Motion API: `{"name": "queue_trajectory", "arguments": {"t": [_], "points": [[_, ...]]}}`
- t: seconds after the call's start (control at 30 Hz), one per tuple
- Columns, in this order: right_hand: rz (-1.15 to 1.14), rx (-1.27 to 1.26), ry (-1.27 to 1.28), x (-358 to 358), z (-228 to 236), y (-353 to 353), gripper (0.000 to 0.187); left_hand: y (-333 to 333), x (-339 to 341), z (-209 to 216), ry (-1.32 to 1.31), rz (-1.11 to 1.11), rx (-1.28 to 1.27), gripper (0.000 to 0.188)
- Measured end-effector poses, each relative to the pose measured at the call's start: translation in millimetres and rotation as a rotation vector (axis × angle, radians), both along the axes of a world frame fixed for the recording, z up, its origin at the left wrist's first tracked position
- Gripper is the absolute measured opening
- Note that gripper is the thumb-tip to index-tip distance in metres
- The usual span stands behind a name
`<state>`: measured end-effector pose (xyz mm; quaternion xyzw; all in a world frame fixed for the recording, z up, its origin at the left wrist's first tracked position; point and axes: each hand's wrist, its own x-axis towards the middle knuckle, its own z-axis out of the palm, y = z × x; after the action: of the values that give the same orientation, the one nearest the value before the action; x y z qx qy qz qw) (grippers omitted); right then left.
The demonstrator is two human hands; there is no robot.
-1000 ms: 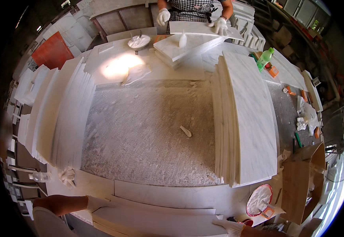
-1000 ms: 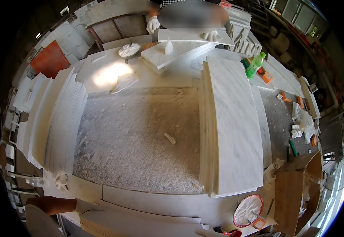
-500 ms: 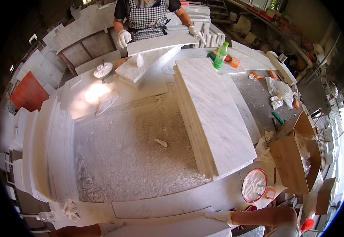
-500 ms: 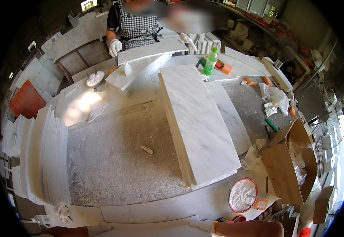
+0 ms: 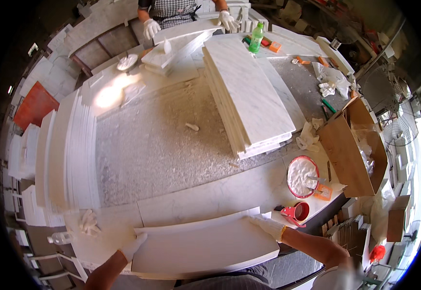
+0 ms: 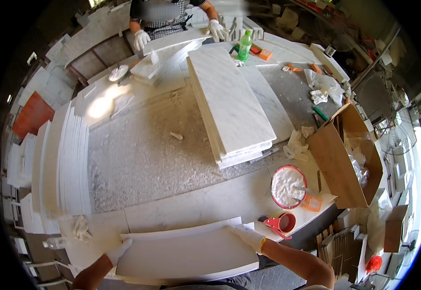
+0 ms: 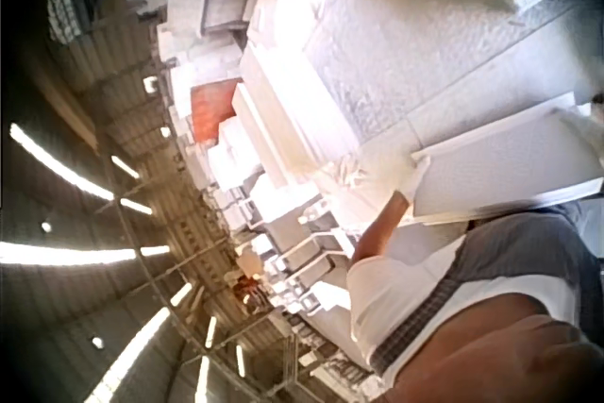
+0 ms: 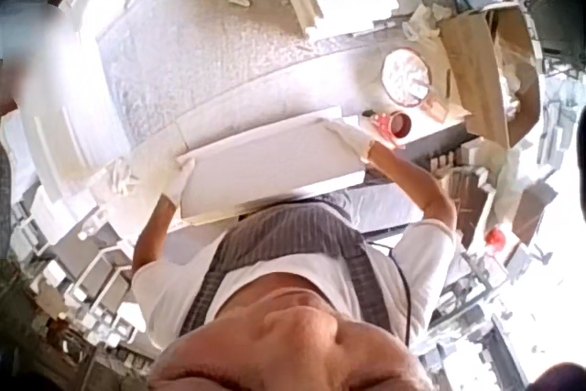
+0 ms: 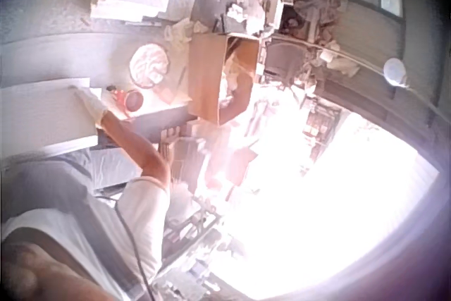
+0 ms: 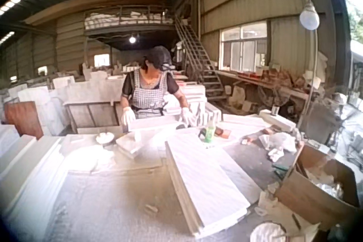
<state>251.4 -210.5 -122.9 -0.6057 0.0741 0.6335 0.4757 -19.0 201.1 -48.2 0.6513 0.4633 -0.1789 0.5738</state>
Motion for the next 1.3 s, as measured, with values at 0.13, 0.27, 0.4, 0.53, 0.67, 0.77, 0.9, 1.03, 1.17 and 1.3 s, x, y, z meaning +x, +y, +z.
{"name": "queue_trajectory", "arguments": {"t": [0.13,0.27,0.4,0.53,0.67,0.77,0.9,1.03,1.17,1.3], "points": [[0.346,0.152,-0.56,-19,4,-27,0.052,-13,-25,-17,0.069,0.294,-0.176,0.037],[0.66,0.302,-1.469,-31,3,-40,0.049,-18,-50,-24,-0.031,0.302,-0.05,0.038],[-0.205,0.083,-0.292,-30,17,-24,0.037,-19,-51,1,-0.062,0.238,0.087,0.035],[-0.284,0.258,-0.446,-7,62,17,0.048,-6,-52,27,-0.32,0.269,0.211,0.037],[-0.187,0.439,-0.792,20,66,39,0.064,8,-59,16,-0.525,0.411,0.412,0.039],[-0.129,0.353,-0.843,30,50,34,0.065,34,-66,3,-0.174,0.15,0.334,0.05],[0.367,0.202,-1.056,11,39,-10,0.04,31,-122,-50,-0.017,-0.09,0.631,0.053],[0.363,0.141,-1.093,-7,13,-62,0.04,7,-147,-55,-0.03,-0.116,0.699,0.054],[0.465,0.142,-1.106,-10,7,-76,0.04,0,-155,-45,-0.067,-0.04,0.686,0.055],[0.609,0.175,-1.097,20,6,-77,0.039,-3,-152,-46,-0.122,0.021,0.655,0.056]]}}
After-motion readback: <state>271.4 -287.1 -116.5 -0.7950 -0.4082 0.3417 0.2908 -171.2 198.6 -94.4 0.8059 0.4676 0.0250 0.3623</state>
